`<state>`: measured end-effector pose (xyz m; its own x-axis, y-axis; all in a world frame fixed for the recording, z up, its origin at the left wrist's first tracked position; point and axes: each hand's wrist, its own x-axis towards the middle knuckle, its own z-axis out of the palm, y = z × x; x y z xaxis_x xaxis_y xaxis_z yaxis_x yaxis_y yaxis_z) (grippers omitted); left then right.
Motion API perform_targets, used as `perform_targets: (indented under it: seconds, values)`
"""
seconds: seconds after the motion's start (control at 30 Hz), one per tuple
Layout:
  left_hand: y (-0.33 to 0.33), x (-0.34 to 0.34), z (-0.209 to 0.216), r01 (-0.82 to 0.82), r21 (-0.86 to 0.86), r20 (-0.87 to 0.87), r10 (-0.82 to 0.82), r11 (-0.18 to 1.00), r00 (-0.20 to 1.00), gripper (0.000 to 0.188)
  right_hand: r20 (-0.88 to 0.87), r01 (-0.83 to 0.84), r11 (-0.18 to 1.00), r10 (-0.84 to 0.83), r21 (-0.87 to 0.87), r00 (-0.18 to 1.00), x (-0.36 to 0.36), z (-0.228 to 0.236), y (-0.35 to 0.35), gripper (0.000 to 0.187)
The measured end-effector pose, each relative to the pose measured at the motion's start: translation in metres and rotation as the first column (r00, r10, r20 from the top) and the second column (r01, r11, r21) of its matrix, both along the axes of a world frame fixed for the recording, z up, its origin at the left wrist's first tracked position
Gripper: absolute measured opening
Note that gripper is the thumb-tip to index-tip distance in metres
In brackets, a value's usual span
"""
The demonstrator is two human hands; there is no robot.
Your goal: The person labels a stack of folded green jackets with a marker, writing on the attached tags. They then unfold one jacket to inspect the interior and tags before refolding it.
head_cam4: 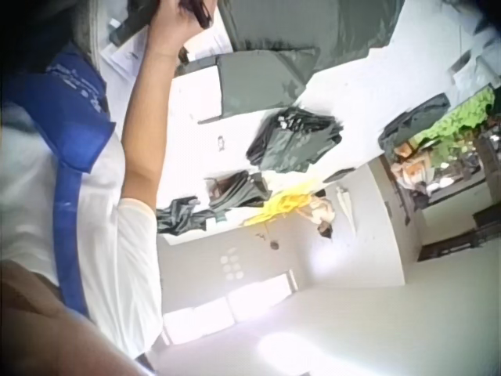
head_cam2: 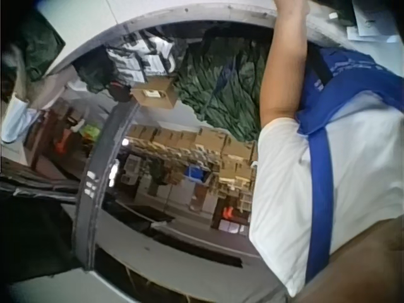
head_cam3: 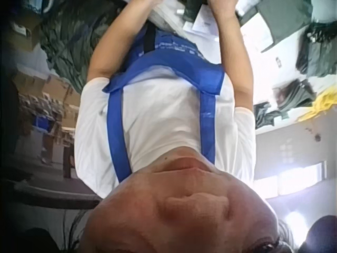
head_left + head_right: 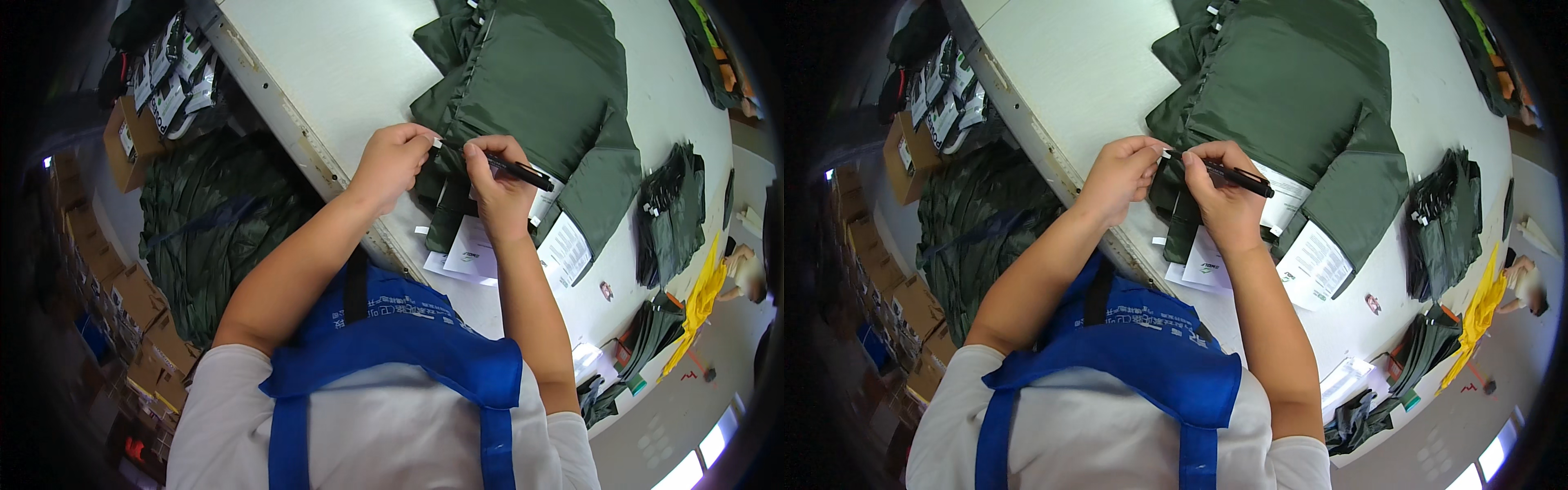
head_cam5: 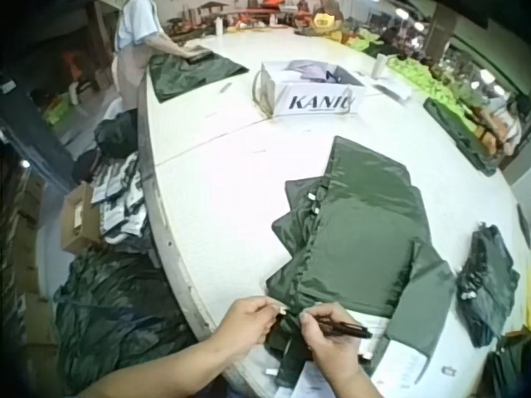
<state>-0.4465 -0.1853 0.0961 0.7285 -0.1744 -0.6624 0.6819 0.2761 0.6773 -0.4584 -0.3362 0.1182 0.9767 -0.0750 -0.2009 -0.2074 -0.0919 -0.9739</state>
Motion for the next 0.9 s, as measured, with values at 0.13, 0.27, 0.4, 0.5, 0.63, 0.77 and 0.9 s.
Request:
perform_targets:
  seconds: [0.13, 0.27, 0.4, 0.5, 0.63, 0.77, 0.9]
  values:
    - [0.002, 0.0, -0.001, -0.029, -0.059, -0.02, 0.028, 0.998, 0.999, 0.015, 0.02, -0.057, 0.989, 0.06, -0.133, 0.998, 0.002, -0.003, 0.0, 0.011]
    - [0.002, 0.0, 0.001, -0.028, -0.05, -0.013, 0.027, 0.998, 1.0, 0.015, 0.067, -0.07, 0.962, 0.091, -0.265, 0.994, 0.002, -0.009, -0.002, 0.01]
    - [0.005, -0.001, -0.003, 0.004, -0.037, -0.005, -0.005, 0.999, 1.0, 0.017, 0.08, -0.012, 0.969, 0.033, -0.248, 0.996, -0.001, -0.01, -0.008, 0.011]
    - [-0.007, -0.01, -0.013, 0.027, 0.461, 0.474, -0.272, 0.887, 0.837, 0.018, 0.275, -0.03, 0.976, 0.09, -0.215, 0.957, 0.004, 0.008, -0.005, 0.016]
    - [-0.031, -0.019, 0.011, 0.111, 0.619, 0.5, -0.5, 0.777, 0.708, 0.015, 0.262, -0.167, 0.69, 0.47, -0.704, 0.843, 0.021, 0.009, -0.031, 0.02]
    - [-0.042, -0.031, -0.002, 0.041, 0.463, 0.661, -0.376, 0.885, 0.65, 0.013, 0.184, -0.057, 0.546, 0.377, -0.836, 0.908, 0.009, 0.0, -0.063, 0.02]
    - [-0.007, -0.031, -0.002, 0.05, 0.512, 0.401, -0.29, 0.857, 0.869, 0.023, 0.28, 0.07, 0.59, 0.274, -0.805, 0.92, -0.005, -0.001, -0.081, 0.023]
